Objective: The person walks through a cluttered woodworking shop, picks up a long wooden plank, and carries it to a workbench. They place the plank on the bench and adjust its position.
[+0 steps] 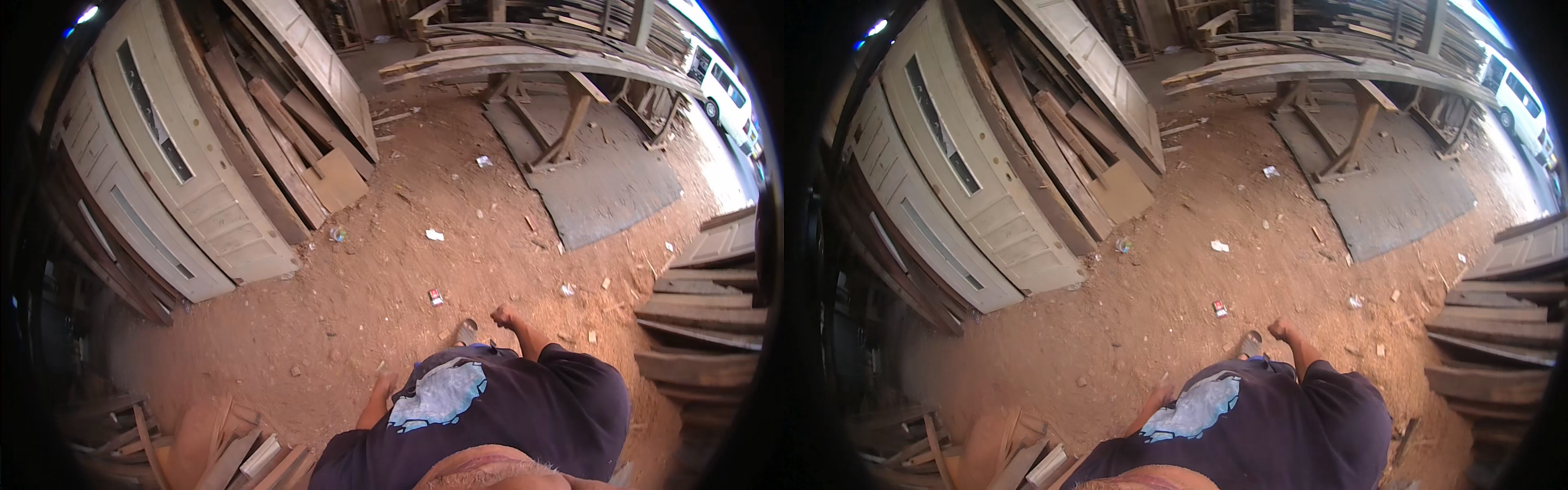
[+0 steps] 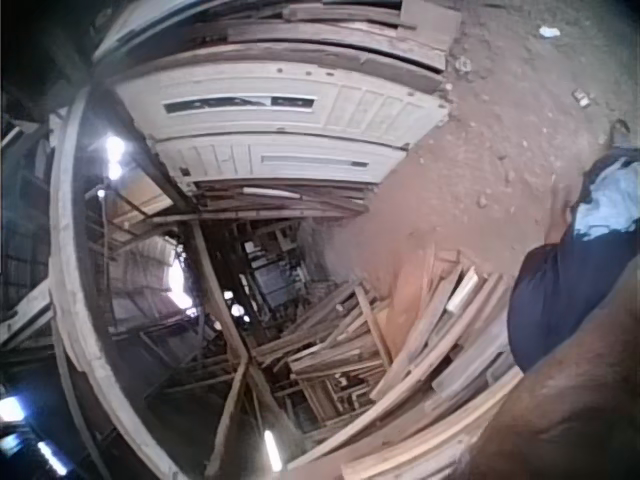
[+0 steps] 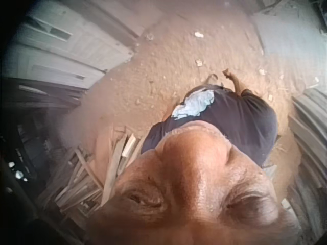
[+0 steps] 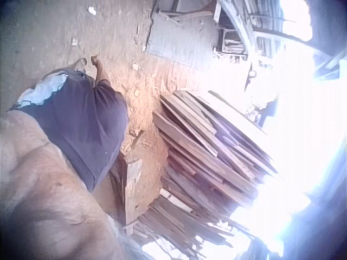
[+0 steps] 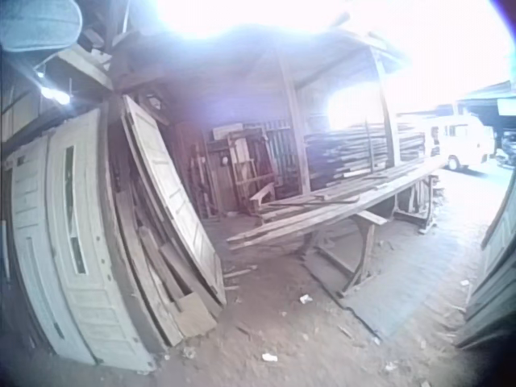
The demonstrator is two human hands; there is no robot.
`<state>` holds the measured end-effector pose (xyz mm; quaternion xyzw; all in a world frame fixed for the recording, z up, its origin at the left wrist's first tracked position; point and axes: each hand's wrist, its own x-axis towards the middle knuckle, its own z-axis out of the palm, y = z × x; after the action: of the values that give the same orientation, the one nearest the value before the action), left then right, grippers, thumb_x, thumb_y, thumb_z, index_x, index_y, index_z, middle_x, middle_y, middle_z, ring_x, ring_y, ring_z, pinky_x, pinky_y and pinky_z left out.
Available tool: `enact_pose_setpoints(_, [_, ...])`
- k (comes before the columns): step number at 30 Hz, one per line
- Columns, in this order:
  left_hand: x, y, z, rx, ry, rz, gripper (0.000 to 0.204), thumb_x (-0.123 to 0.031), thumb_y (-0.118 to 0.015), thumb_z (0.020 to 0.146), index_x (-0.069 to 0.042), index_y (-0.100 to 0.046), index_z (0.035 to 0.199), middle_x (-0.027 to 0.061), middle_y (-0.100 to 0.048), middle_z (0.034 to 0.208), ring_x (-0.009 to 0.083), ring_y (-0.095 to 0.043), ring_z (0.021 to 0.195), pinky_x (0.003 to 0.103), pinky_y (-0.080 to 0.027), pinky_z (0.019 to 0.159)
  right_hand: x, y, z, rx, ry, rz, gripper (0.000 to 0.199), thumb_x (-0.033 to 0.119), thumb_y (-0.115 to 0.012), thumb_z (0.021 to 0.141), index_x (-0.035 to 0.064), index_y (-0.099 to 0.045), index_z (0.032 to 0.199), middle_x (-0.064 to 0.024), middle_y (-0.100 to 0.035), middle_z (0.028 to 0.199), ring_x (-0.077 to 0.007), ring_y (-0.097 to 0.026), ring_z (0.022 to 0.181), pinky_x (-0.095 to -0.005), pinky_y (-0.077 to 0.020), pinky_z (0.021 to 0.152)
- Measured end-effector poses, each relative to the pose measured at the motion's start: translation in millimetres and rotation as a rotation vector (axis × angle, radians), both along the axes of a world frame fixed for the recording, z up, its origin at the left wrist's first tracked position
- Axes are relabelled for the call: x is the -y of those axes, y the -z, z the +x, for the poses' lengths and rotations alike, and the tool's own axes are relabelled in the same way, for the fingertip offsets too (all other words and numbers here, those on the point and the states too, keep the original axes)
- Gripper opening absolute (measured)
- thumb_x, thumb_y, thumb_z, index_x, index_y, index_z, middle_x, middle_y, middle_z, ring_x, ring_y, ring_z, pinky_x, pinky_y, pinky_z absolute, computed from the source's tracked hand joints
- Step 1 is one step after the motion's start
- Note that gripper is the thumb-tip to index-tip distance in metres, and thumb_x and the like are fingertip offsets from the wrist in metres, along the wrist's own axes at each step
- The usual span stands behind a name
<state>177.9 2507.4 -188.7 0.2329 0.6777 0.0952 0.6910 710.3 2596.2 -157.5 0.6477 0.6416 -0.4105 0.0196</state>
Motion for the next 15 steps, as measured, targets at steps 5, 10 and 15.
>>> enact_pose_setpoints(5, [-3,-45,24,-0.216,0.145,0.055,0.024,-0.027,-0.062,0.09,-0.009,-0.064,0.106,0.0076,-0.065,0.08,0.0198,-0.06,0.066,0.038,-0.048,0.055,-141,0,41,0.105,0.111,0.278,0.029,0.027,-0.054,0.082,0.0027,-0.068,0.076,-0.0169,-0.068,0.075,-0.0256,-0.068,0.073,-0.0393,-0.0506,0.061])
enact_pose_setpoints(10, [-47,-50,29,-0.271,0.163,0.094,0.023,-0.026,-0.063,0.089,-0.009,-0.064,0.105,0.0073,-0.065,0.078,0.0203,-0.06,0.065,0.038,-0.049,0.055,-212,-107,-7,-0.068,0.405,0.014,0.04,0.031,-0.052,0.081,-0.0031,-0.069,0.094,-0.0279,-0.063,0.105,-0.0398,-0.064,0.102,-0.0459,-0.0503,0.086])
enact_pose_setpoints(15, [-162,-39,44,-0.28,0.373,0.156,0.022,-0.025,-0.064,0.088,-0.01,-0.065,0.104,0.007,-0.064,0.076,0.0209,-0.06,0.064,0.038,-0.049,0.054,-207,-56,-5,-0.075,0.269,-0.024,0.038,0.033,-0.053,0.082,-0.0006,-0.07,0.086,-0.0274,-0.065,0.099,-0.0412,-0.065,0.095,-0.0472,-0.0511,0.08])
